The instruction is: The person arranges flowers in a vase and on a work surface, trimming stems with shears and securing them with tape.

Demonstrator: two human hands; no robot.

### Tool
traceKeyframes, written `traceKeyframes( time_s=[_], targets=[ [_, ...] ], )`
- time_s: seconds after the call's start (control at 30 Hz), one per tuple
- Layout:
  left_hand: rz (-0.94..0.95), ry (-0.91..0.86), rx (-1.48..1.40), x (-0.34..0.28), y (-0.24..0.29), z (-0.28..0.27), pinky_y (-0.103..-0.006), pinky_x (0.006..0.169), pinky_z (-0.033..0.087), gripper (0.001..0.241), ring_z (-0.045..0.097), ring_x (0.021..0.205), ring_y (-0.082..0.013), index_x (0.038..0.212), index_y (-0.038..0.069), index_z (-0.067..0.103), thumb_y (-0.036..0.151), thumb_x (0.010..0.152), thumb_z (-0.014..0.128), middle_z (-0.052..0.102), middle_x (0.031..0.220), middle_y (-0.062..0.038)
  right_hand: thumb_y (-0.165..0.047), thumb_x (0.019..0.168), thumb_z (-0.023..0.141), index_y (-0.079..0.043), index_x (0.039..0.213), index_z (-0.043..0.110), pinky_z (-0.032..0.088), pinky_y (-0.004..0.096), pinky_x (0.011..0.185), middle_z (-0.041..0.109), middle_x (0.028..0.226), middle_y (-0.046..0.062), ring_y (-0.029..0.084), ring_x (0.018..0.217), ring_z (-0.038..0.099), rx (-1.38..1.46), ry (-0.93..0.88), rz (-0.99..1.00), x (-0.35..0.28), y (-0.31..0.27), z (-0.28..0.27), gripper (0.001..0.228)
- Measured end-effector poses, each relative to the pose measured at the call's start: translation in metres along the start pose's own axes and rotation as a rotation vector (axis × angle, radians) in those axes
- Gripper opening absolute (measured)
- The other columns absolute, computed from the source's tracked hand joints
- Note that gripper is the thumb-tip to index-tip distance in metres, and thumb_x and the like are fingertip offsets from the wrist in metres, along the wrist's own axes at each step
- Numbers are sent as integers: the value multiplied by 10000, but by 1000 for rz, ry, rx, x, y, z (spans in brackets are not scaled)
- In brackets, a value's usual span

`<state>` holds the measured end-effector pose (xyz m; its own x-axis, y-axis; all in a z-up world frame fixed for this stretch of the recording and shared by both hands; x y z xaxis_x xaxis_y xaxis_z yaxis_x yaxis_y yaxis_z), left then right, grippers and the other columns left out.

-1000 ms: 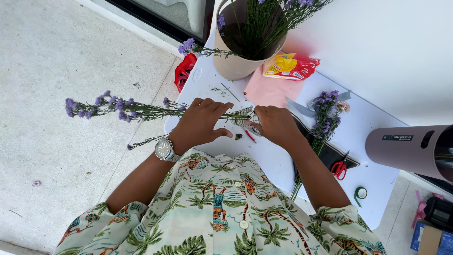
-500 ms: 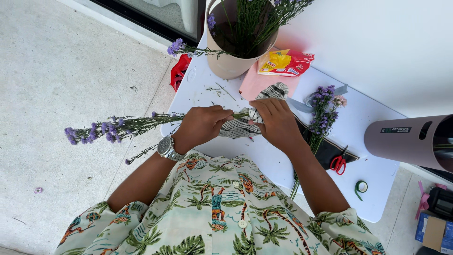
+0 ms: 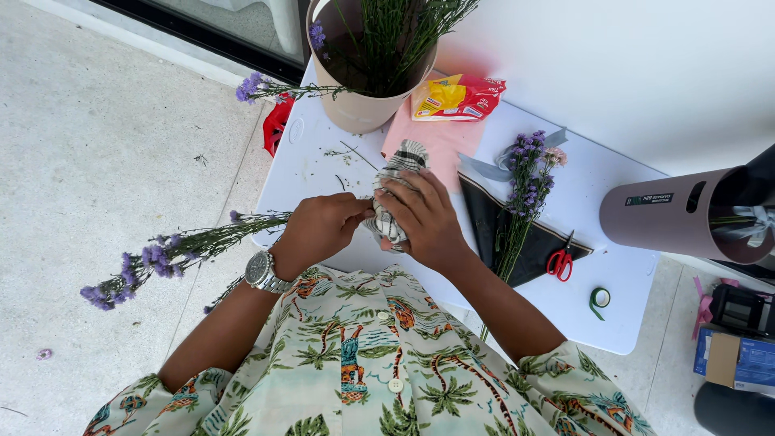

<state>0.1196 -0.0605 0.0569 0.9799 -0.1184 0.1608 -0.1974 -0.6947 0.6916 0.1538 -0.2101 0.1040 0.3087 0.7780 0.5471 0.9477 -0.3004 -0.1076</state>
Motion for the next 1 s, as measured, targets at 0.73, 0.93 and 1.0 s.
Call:
traceKeyframes(
  time_s=[0.73,0.93,1.0],
  targets=[
    [-354,12,307,-90,-126,30,-448,469,430,157,616,589,-308,1064,235,817,289,1127,683,701,769,-7,-407,1296,725,-38,1300,738,530,422,738,737,962,64,234,841,650,-94,9,824,-27,259,-176,369],
    [-444,-75,268,-110,-137,31,-484,532,454,191,620,637,-352,1050,225,778,314,1141,635,687,769,-35,-533,1346,538,-119,1067,587,290,387,605,450,778,-23,146,687,297,-199,143,886,-61,385,-139,502],
    [-414,-42,287,-117,-139,29,-460,500,449,180,629,618,-325,1091,238,810,321,1137,657,709,782,-15,-700,1214,370,-113,1215,582,393,389,612,616,896,19,136,670,428,-19,249,857,-72,416,-105,624]
  ],
)
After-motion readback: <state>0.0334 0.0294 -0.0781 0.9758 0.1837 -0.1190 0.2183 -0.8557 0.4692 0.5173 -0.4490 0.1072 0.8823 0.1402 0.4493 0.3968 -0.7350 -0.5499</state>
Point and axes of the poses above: each hand's wrist, its own x-axis towards the middle knuckle, its own z-axis out of the palm, y = z × x, the point moved 9 cm from there along x, towards the middle knuckle
